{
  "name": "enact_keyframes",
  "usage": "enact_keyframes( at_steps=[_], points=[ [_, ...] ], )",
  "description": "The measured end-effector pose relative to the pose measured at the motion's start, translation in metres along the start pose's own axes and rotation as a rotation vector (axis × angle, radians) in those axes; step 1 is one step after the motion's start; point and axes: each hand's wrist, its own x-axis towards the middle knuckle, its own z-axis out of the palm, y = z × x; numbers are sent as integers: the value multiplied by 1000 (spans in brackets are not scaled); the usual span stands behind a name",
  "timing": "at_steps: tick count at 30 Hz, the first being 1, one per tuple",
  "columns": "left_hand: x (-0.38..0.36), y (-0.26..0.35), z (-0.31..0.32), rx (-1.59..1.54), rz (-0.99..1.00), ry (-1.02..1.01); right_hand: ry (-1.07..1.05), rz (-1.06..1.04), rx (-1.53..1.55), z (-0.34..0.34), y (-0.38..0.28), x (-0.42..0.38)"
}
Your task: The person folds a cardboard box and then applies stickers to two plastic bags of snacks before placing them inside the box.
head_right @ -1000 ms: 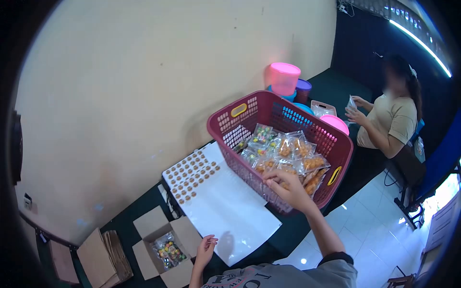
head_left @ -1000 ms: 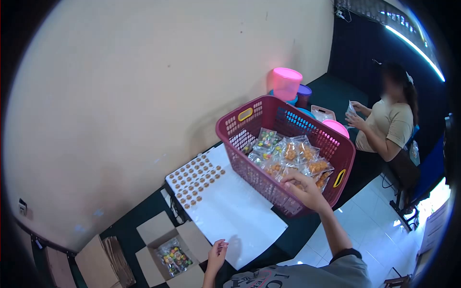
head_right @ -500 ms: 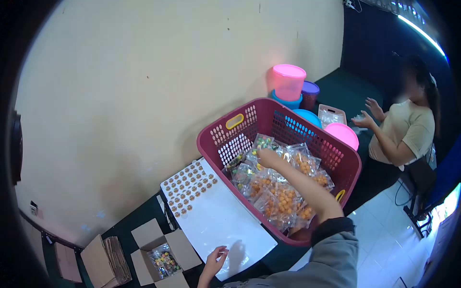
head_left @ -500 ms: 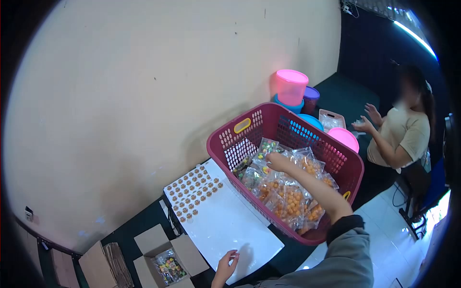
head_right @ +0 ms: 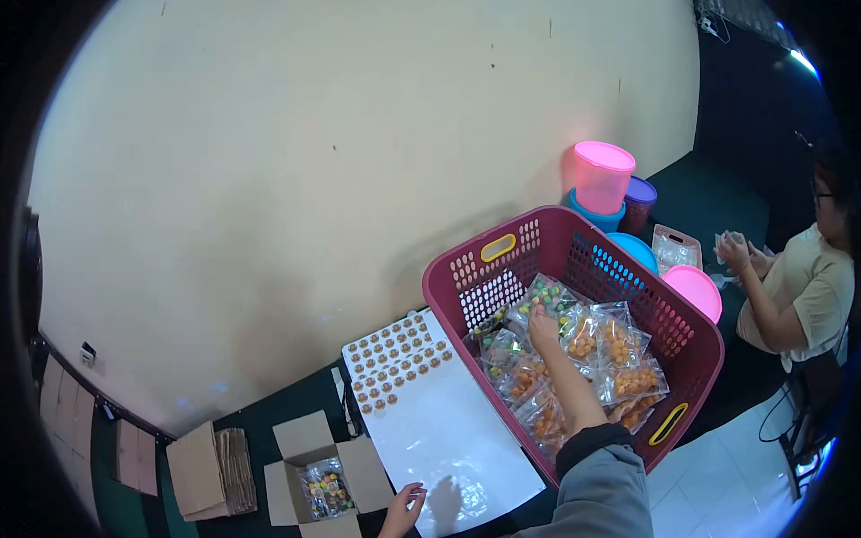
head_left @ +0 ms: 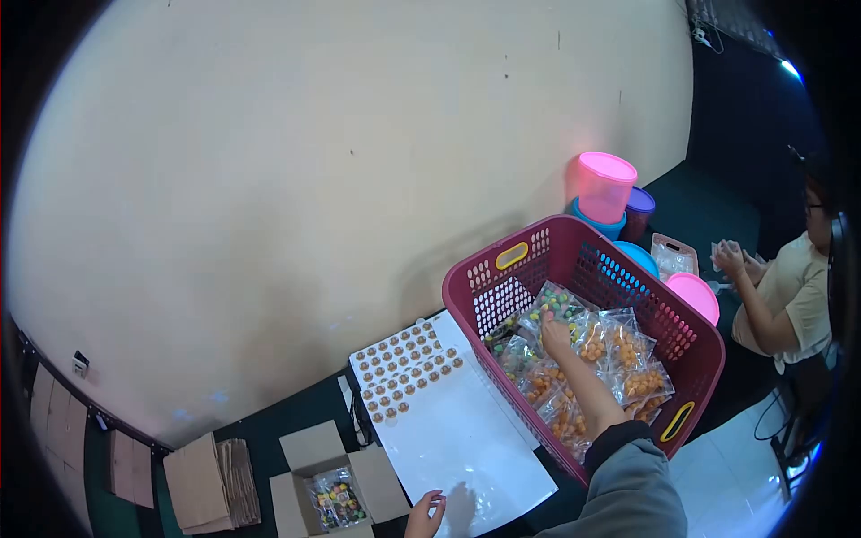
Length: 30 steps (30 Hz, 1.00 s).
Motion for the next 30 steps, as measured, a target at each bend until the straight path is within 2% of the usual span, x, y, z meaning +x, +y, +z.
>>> enact_keyframes(
  at_steps=[3,6,7,9,12,14,15,16,18,20,22,24,26,28,30],
  points=[
    [-1,13,2,8,14,-4,68,-95,103,-15,2,-3],
    [-4,8,6,-40,7,-18,137,-60,238,-67,-6,-1],
    [-4,8,5,-53,-13,-77,368,-144,310,-75,-5,5],
    [-5,16,1,-68,-93,-156,383,-163,319,-105,1,14],
    [-6,-1,-12,21,-45,-87,429,-141,420,-171,-3,8],
    [-4,5,-25,78,-77,5,598,-224,650,-209,-7,4],
    [-4,7,-29,35,-108,20,632,-276,788,-229,-11,-2],
    [-4,6,-32,30,-111,21,628,-280,785,-251,-16,-14],
    [-3,4,-34,-206,-107,59,560,-291,992,-293,-25,-40],
    [-3,21,-36,-312,-103,53,609,-349,983,-319,-32,-65],
    [-5,44,-39,-475,-54,-19,276,-245,1252,-348,-45,-110],
    [-8,80,-47,-489,-28,-49,26,-271,1426,-348,-57,-149],
    [-16,100,-49,-700,178,-184,-179,-310,1478,-350,-67,-188],
    [-27,98,-48,-651,210,-180,-253,-285,1529,-341,-76,-214],
    [-30,104,-52,-519,360,-231,-325,-261,1579,-334,-84,-230]
  ],
)
